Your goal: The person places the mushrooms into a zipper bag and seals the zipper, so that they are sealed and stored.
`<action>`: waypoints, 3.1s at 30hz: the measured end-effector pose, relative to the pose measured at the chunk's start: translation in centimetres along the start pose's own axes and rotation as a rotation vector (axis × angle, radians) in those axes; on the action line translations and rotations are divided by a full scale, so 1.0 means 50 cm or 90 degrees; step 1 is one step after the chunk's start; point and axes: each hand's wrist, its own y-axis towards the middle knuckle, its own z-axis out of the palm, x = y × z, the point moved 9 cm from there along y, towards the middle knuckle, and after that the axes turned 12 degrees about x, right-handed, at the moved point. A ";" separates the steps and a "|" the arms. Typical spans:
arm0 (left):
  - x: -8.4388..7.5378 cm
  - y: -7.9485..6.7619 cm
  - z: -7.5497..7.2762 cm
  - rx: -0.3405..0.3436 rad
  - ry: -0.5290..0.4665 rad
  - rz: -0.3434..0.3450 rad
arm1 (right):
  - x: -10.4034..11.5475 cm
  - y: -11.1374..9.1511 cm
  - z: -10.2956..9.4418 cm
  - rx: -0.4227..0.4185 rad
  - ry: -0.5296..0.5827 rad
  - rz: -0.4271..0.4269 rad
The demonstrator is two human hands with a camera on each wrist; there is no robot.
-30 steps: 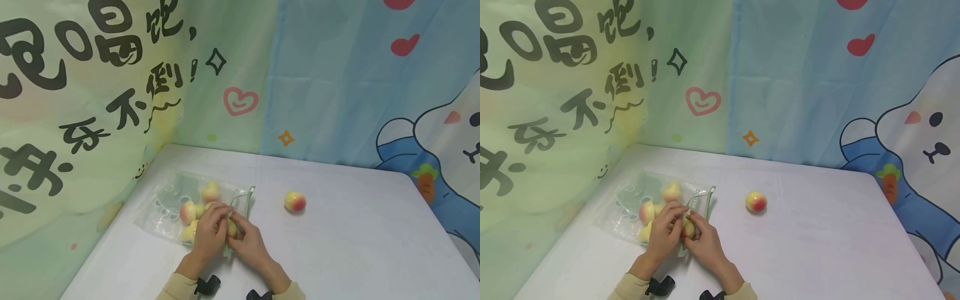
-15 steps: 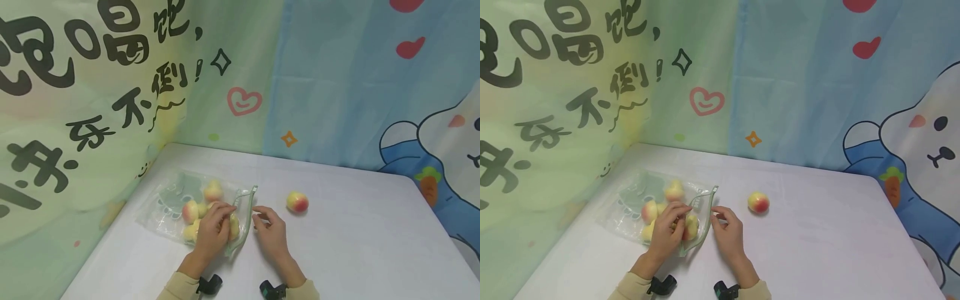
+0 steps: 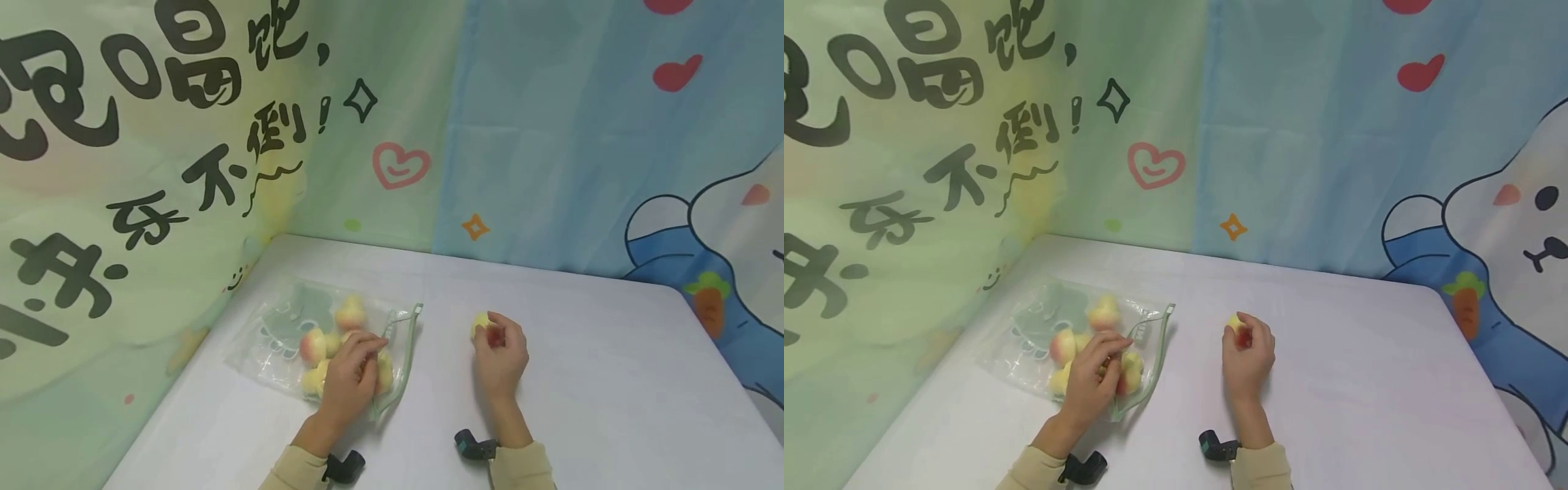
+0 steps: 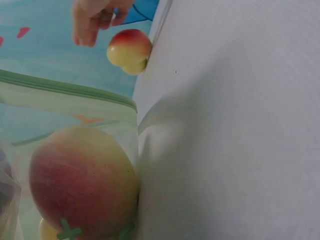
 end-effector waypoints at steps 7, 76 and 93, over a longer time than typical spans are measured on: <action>0.007 -0.003 0.004 0.008 0.000 -0.010 | -0.059 -0.001 0.015 0.056 -0.059 0.126; 0.004 -0.002 0.006 0.020 0.007 -0.022 | 0.178 -0.132 0.113 0.315 0.123 0.010; -0.004 -0.002 0.010 0.016 0.022 -0.001 | 0.212 -0.162 0.148 0.420 0.123 -0.095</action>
